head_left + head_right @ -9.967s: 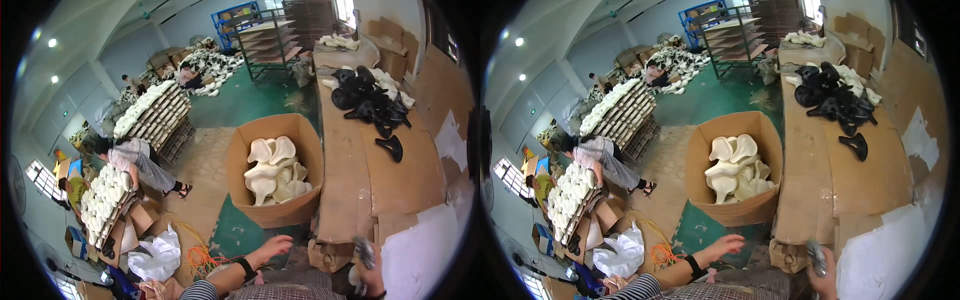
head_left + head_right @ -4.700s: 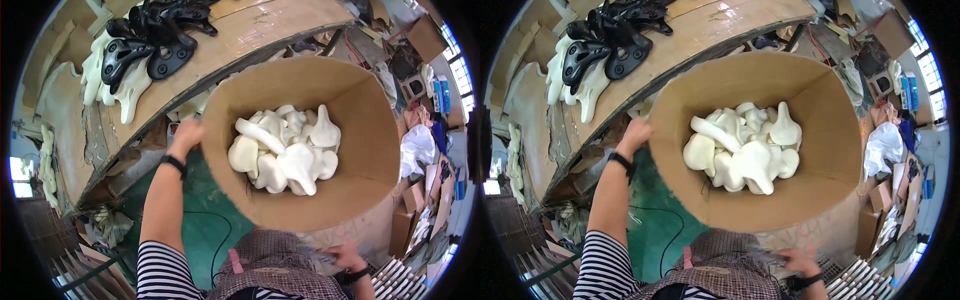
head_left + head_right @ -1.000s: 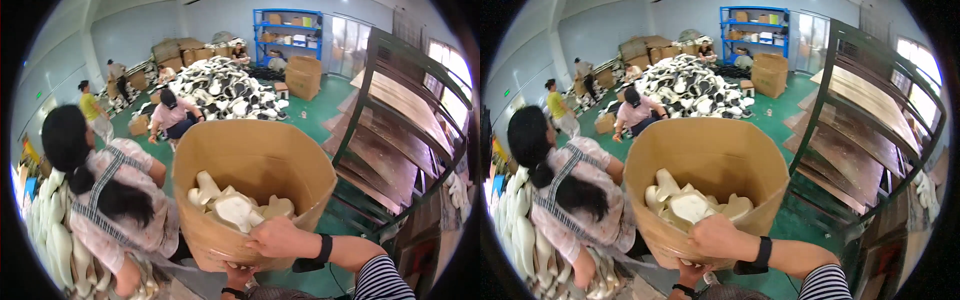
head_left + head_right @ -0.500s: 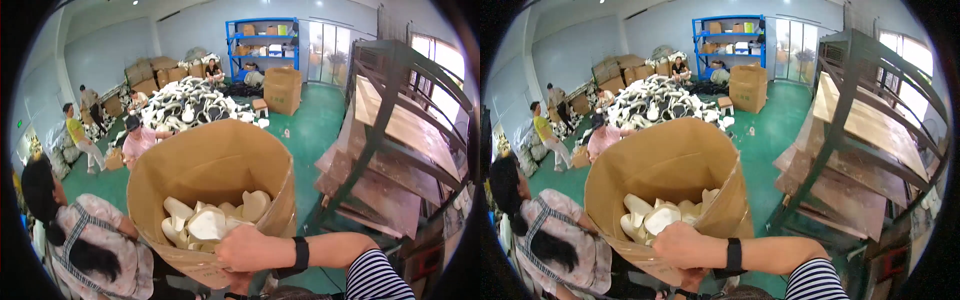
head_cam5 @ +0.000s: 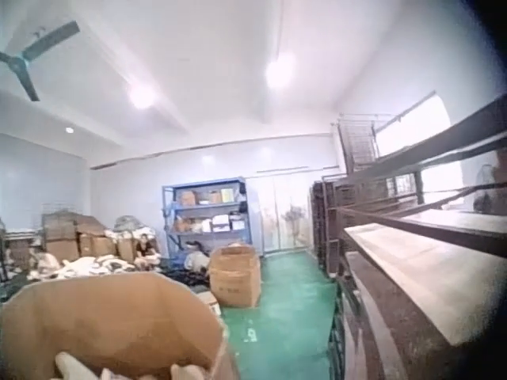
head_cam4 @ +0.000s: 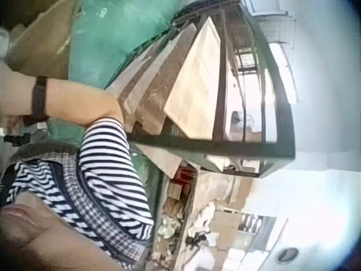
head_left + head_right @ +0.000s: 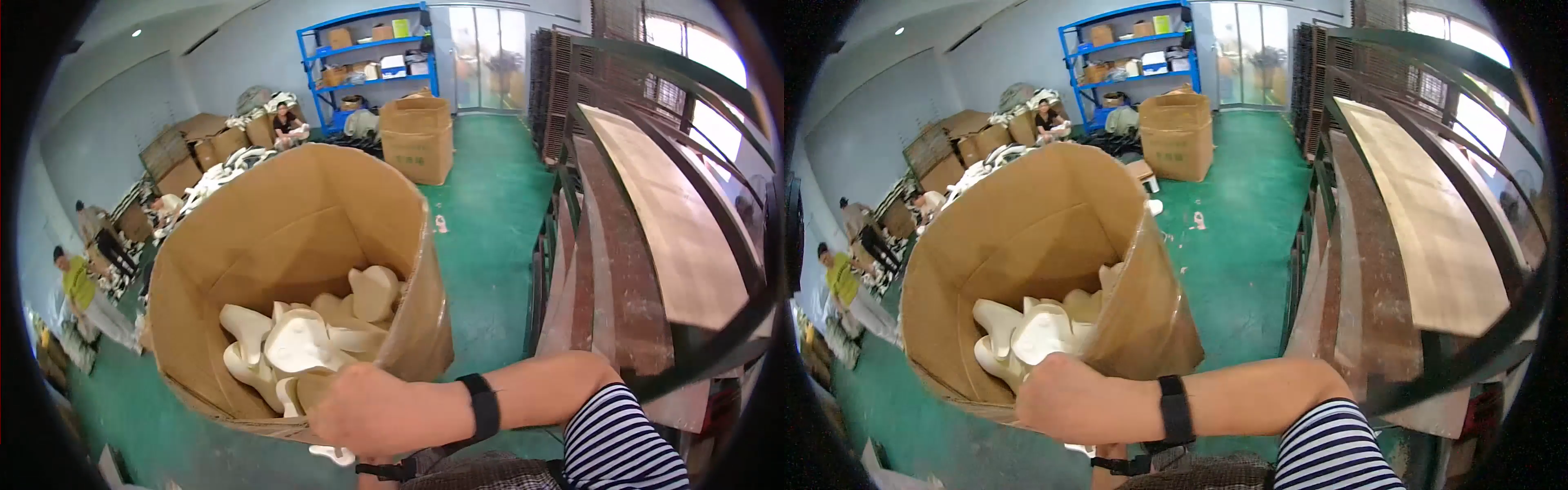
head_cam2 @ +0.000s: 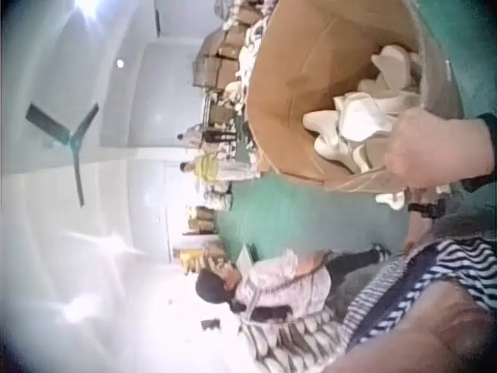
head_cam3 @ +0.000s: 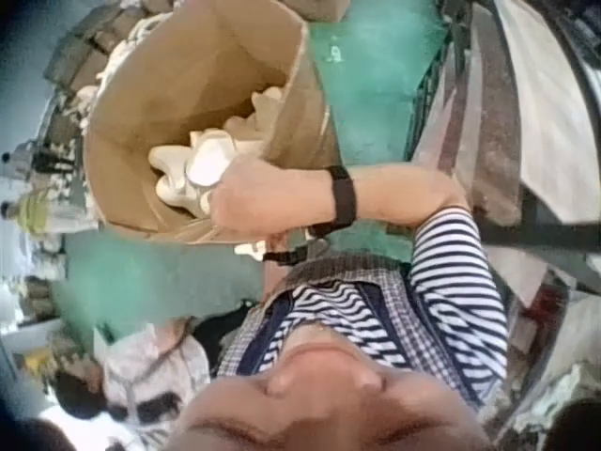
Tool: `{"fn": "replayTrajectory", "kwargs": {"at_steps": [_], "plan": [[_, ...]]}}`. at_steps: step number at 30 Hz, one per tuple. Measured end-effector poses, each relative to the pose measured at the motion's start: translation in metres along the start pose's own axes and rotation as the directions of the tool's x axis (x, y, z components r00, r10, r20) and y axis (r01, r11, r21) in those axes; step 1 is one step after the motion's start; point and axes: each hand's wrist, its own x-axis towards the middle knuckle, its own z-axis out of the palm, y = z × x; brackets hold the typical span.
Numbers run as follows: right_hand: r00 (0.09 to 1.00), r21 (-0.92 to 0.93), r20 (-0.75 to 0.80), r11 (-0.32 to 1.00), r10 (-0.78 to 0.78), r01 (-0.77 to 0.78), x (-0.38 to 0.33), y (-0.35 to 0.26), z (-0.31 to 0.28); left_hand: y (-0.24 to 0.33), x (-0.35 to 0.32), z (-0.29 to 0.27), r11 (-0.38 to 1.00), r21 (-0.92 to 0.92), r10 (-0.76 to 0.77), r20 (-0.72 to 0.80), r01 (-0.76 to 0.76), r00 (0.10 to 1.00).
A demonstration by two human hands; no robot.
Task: Organize and sort white foam seat components on a table and then into a large bin.
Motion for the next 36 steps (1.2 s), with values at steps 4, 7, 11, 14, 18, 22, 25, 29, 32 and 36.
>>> {"fn": "replayTrajectory", "kwargs": {"at_steps": [4,7,11,14,18,22,25,29,32,36], "plan": [[0.949,-0.4,-0.269,0.915,-0.162,0.043,0.041,0.097,0.02,0.012,0.15,0.093,0.986,0.129,-0.117,0.067,0.108,0.991],[0.902,-0.017,-0.267,0.938,-0.339,0.347,0.053,0.185,-0.027,0.003,0.261,0.149,0.957,0.231,-0.203,0.087,0.178,0.975],[0.804,-0.105,-0.425,0.905,-0.416,0.412,0.039,0.318,-0.048,-0.032,0.389,0.213,0.947,0.272,-0.203,0.101,0.169,0.974],[0.777,-0.128,-0.422,0.88,-0.466,0.458,0.045,0.425,-0.066,-0.034,0.501,0.283,0.962,0.263,-0.117,0.17,0.069,0.978],[0.736,-0.072,-0.441,0.838,-0.513,0.541,0.055,0.561,-0.111,-0.02,0.617,0.353,0.977,0.208,0.023,0.161,-0.057,0.987],[0.817,-0.259,-0.364,0.891,-0.448,0.373,0.087,0.71,-0.146,-0.014,0.741,0.425,0.975,0.109,0.178,0.157,-0.196,0.971],[0.75,-0.518,-0.5,0.844,-0.432,0.141,0.119,0.861,-0.158,-0.012,0.856,0.471,0.958,0.05,0.274,0.146,-0.283,0.951],[0.499,-0.755,-0.593,0.652,-0.632,-0.071,0.186,1.134,-0.214,0.023,1.007,0.608,0.945,-0.327,0.0,-0.03,-0.01,1.0],[0.609,-0.472,-0.761,0.835,-0.224,-0.283,0.179,1.351,-0.191,0.097,1.196,0.669,0.937,0.126,0.295,0.219,-0.327,0.93],[0.585,0.122,-0.411,0.678,0.7,-0.725,0.087,1.517,-0.068,0.135,1.276,0.745,0.595,0.435,0.579,0.351,-0.676,0.736]]}}
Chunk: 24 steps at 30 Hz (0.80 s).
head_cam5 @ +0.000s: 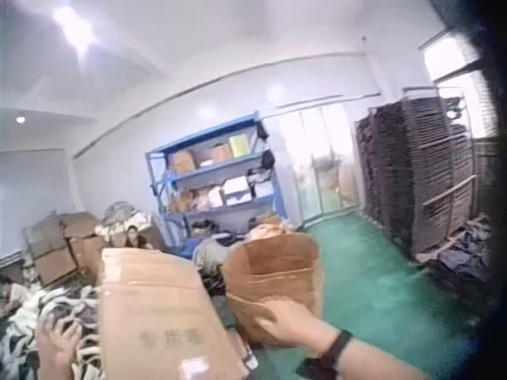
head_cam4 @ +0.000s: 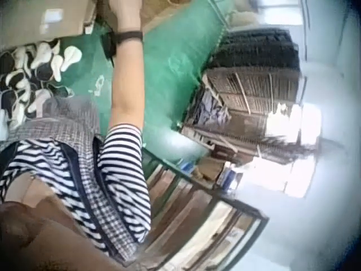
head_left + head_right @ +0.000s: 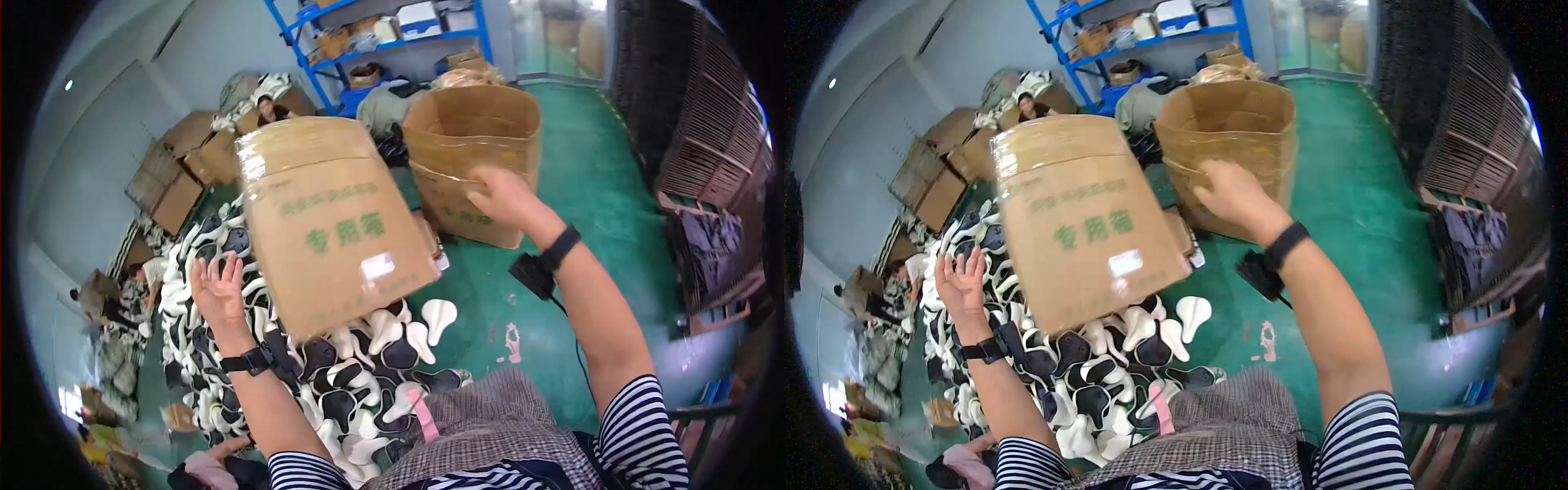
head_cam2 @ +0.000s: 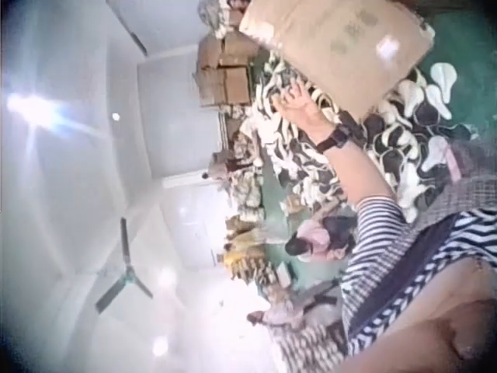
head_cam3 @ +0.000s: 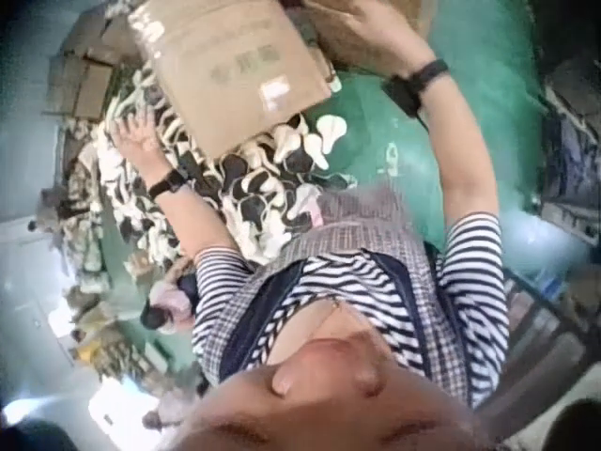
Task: Organize and sort white foam seat components on a table and then into a large bin.
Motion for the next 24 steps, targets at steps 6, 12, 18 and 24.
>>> {"fn": "replayTrajectory", "kwargs": {"at_steps": [6,12,18,24], "plan": [[0.639,0.008,0.619,0.81,0.456,-0.587,-0.042,0.199,0.208,-0.085,0.085,-0.148,0.912,0.382,0.019,-0.399,0.147,0.917],[0.593,0.072,0.671,0.757,0.445,-0.65,0.069,0.295,0.334,-0.247,0.089,-0.186,0.784,0.268,-0.227,-0.715,0.559,0.661],[0.731,0.163,0.547,0.805,0.408,-0.57,0.254,0.33,0.404,-0.369,0.132,-0.179,0.748,-0.013,-0.365,-0.843,0.664,0.394],[0.765,0.353,0.578,0.759,0.283,-0.547,0.401,0.345,0.441,-0.435,0.25,-0.128,0.74,0.011,-0.415,-0.78,0.673,0.469]]}}
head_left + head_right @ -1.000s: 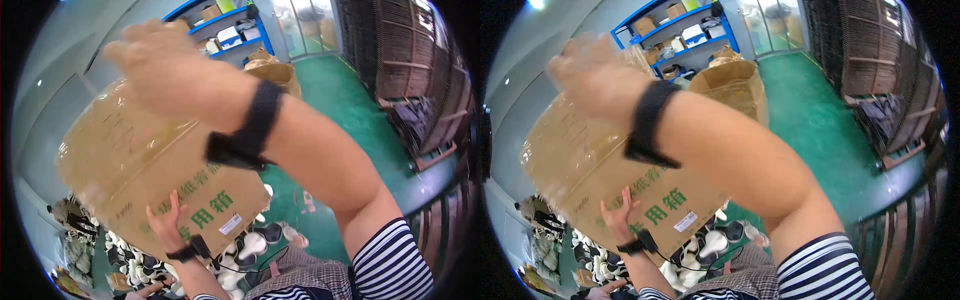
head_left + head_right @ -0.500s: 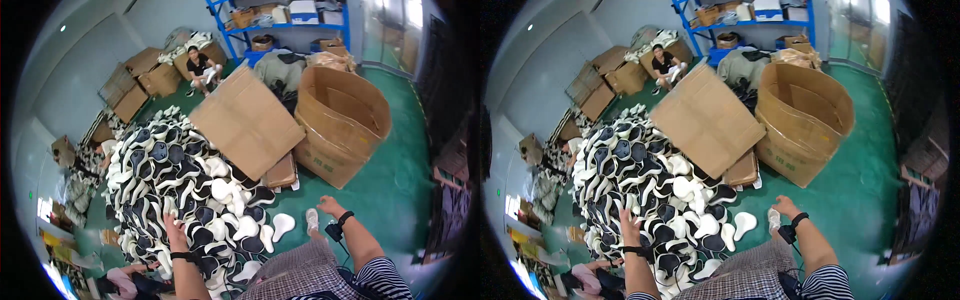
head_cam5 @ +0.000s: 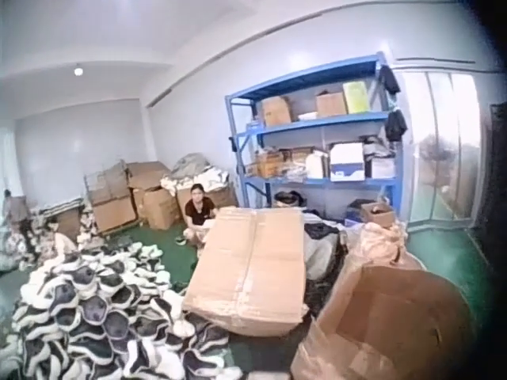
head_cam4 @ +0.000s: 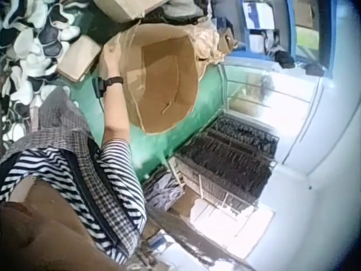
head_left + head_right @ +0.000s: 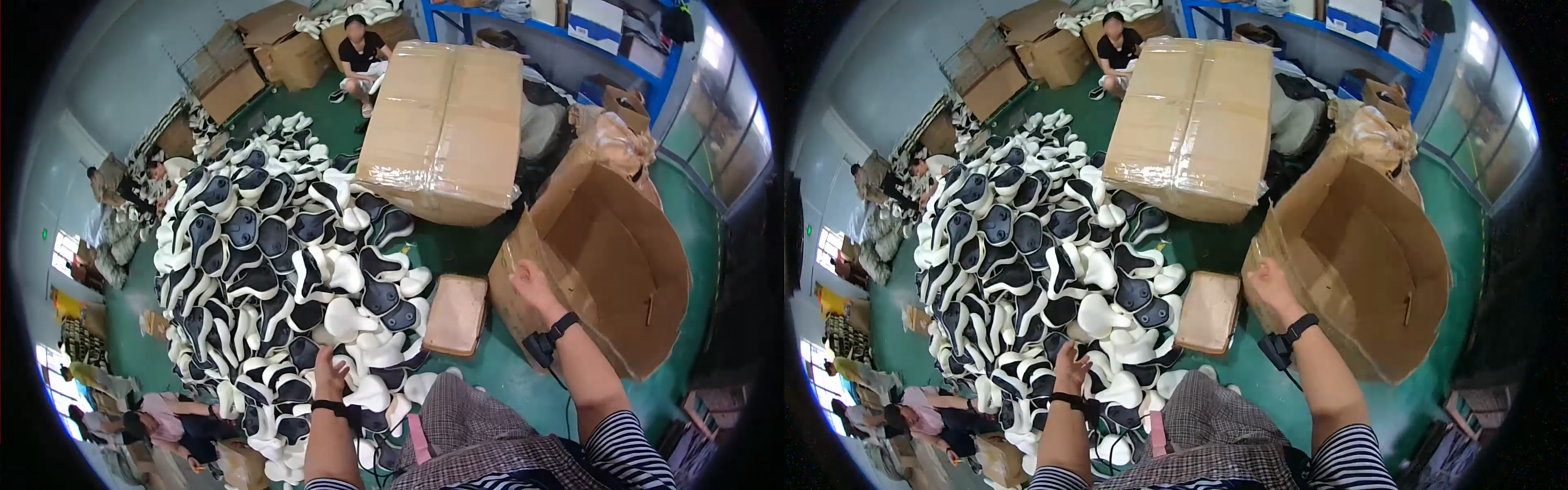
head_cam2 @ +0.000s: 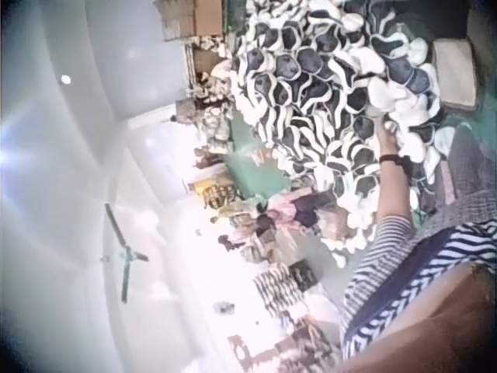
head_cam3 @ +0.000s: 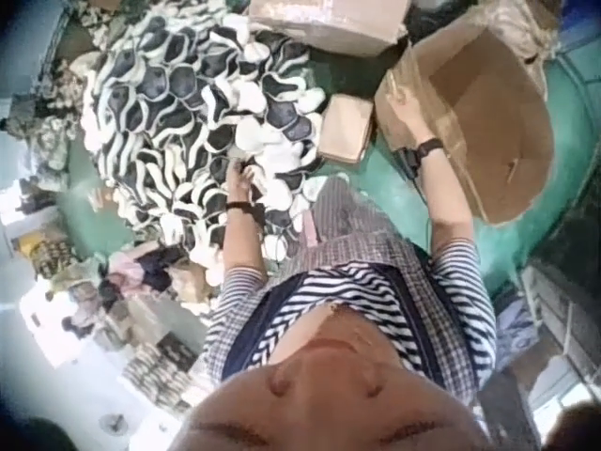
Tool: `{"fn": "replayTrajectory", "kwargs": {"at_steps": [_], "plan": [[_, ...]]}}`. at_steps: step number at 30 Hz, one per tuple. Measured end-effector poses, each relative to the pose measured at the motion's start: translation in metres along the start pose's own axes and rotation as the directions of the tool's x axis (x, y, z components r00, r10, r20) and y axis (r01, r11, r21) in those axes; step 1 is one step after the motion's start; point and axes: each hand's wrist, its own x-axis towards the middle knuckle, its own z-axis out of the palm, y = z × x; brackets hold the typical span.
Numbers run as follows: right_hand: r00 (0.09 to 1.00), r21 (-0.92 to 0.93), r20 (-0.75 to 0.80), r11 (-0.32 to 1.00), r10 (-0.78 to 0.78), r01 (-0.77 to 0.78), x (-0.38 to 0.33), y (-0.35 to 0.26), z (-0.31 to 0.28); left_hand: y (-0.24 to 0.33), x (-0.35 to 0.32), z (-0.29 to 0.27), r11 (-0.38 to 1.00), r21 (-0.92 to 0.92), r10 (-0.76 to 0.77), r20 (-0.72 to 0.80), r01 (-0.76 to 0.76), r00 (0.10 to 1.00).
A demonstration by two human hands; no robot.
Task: Organize and sort white foam seat components on a table and then into a large bin.
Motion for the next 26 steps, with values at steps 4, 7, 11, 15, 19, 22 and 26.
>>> {"fn": "replayTrajectory", "kwargs": {"at_steps": [4,7,11,15,19,22,26], "plan": [[0.963,0.036,-0.241,0.99,-0.121,0.133,0.101,-0.04,0.015,0.057,0.071,0.022,0.992,-0.121,0.055,0.122,-0.04,0.991],[0.911,0.005,-0.407,0.998,-0.062,0.07,0.164,-0.044,-0.015,0.113,0.099,0.114,0.979,-0.062,0.198,0.063,-0.195,0.978],[0.927,-0.213,-0.375,0.971,0.02,-0.107,0.222,-0.036,-0.01,0.177,0.141,0.23,0.959,0.014,0.28,0.122,-0.284,0.952],[0.968,-0.124,-0.218,0.98,0.126,-0.156,0.276,-0.056,0.007,0.222,0.186,0.32,0.933,0.104,0.339,0.067,-0.345,0.938],[0.962,0.107,-0.269,0.99,-0.055,0.087,0.34,-0.035,0.02,0.228,0.248,0.352,0.936,0.055,0.332,0.197,-0.348,0.923],[0.97,0.038,-0.242,0.999,0.038,-0.03,0.385,-0.048,-0.014,0.206,0.247,0.396,0.888,-0.053,0.445,0.351,-0.457,0.824],[0.982,0.358,-0.143,0.932,0.12,-0.062,0.449,-0.057,-0.091,0.242,0.195,0.507,0.796,-0.106,0.604,0.216,-0.596,0.767]]}}
